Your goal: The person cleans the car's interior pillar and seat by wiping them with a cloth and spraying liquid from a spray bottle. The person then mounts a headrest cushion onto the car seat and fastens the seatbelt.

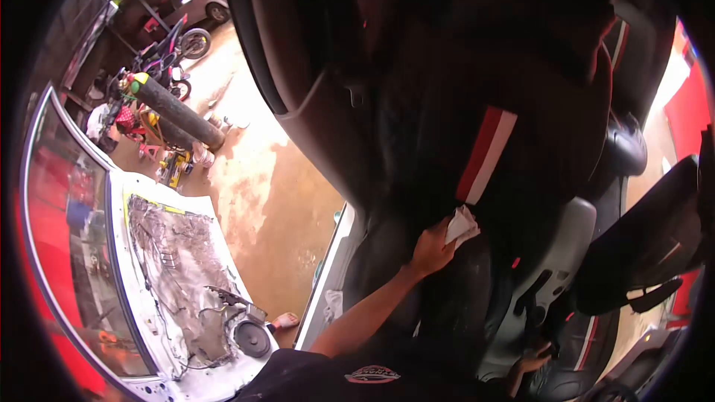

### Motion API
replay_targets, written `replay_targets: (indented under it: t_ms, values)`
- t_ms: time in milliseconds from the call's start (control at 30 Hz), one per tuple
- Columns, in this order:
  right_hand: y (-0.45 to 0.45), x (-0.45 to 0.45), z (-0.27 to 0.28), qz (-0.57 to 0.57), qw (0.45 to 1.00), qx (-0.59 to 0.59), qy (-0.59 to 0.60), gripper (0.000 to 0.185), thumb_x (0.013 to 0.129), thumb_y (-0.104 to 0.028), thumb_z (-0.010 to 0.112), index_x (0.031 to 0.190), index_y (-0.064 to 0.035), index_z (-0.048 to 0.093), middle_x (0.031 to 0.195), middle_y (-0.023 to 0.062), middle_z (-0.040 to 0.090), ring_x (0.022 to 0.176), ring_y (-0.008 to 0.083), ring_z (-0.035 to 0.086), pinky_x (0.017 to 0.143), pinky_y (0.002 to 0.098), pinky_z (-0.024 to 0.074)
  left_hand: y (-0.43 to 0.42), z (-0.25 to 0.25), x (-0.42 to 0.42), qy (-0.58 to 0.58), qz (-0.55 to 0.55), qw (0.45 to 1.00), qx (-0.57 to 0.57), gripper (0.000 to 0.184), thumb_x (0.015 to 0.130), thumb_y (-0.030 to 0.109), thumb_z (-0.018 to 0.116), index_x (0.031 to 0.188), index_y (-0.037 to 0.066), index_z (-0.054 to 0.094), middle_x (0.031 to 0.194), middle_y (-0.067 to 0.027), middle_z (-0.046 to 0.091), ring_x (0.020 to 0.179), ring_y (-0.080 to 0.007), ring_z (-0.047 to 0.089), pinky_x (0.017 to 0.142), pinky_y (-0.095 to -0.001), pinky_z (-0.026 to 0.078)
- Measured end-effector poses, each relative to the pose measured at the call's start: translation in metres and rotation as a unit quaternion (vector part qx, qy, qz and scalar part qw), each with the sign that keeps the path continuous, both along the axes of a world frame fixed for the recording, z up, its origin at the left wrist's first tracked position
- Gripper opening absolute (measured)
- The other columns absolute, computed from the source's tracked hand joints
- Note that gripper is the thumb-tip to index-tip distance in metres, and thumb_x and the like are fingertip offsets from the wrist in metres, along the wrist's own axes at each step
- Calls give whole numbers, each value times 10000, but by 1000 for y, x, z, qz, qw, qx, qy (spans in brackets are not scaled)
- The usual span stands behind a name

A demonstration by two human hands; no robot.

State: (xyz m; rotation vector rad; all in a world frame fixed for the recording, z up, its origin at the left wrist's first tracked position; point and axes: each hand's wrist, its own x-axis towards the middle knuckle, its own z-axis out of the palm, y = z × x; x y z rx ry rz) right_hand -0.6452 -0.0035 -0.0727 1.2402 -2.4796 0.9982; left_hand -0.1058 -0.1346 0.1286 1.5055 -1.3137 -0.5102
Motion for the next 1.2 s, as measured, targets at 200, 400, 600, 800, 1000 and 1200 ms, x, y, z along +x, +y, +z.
replay_targets:
  t_ms: [200,400,600,800,1000,1200]
  values:
    - [-43,45,138,-208,971,-113,-29,487,1002,-449,590,1033,32,656,932,192,683,799,327,682,737,413,551,-1,-13,-3,-37,-2,999,-3,389,845,105,644,1203,-8,542,931,-293,660,874,-482,647,731,-542,543]
    - [-122,75,227,54,947,-300,-103,450,986,-389,620,1217,-8,556,1006,175,657,846,297,655,764,422,544,-2,-19,-1,-57,-2,998,5,429,844,93,638,1244,-23,534,932,-304,664,870,-475,660,728,-528,552]
    - [-208,242,312,403,779,-322,-356,392,1015,-325,590,1258,-25,521,1032,135,653,865,233,650,769,401,546,1,-16,-6,-58,9,998,-30,415,876,129,672,1253,-3,557,988,-268,689,934,-449,672,771,-492,562]
    - [-214,447,396,710,522,-211,-422,315,1026,-244,562,1235,-15,510,1084,149,657,782,188,656,685,339,531,8,56,-8,49,-29,998,-17,355,922,228,688,1196,19,600,1048,-213,710,995,-416,675,808,-451,562]
    - [-195,560,446,736,387,-98,-547,236,946,-66,627,1177,-21,630,1099,77,683,716,68,601,665,236,492,4,0,-2,34,-33,999,-9,336,902,194,661,1170,0,602,1023,-246,693,936,-445,667,764,-490,557]
    - [-182,588,442,729,441,-47,-522,225,936,-73,651,1156,-31,634,707,-39,549,656,33,536,616,224,439,9,4,1,-31,-33,996,-76,260,864,227,651,1008,11,657,858,-250,695,802,-456,671,682,-509,563]
